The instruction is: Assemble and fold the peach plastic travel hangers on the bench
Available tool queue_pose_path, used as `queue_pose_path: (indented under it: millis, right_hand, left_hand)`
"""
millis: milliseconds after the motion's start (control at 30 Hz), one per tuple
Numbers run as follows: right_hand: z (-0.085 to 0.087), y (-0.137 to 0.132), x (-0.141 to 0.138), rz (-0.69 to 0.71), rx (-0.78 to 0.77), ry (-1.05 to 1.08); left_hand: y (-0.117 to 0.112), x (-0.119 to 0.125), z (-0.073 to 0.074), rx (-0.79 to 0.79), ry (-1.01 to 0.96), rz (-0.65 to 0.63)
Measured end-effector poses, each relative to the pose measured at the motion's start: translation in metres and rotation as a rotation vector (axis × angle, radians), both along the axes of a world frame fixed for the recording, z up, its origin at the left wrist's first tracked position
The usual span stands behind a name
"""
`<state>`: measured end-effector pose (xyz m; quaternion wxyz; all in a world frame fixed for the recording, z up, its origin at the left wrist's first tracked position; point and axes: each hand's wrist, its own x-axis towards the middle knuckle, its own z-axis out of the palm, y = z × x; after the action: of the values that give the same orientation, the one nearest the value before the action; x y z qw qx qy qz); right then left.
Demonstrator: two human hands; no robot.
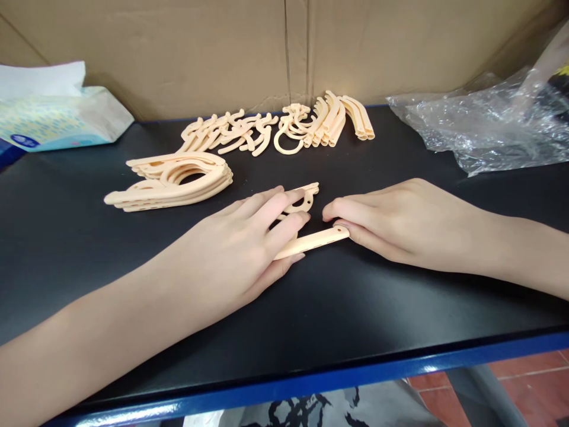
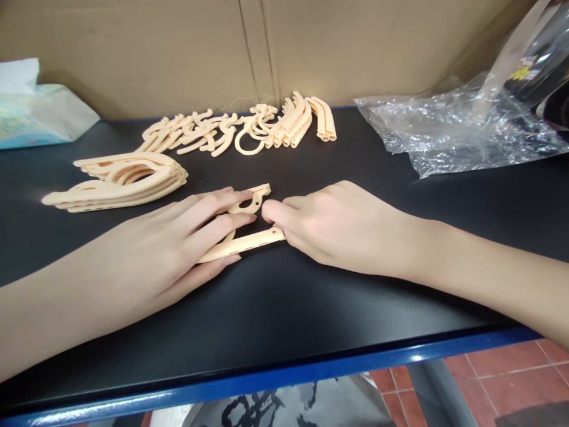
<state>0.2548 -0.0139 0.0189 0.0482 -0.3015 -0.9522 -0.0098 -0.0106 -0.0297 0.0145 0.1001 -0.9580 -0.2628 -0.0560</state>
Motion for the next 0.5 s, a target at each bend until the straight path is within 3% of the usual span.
queue_pose_path:
  millis: [500]
  right_hand:
    - [0.0007,0.0004,-0.001,-0.003,-0.002,-0.035]
  left_hand:
    - [-0.0001,-0.0021,0.0013,-0.03,-0.002,0.008]
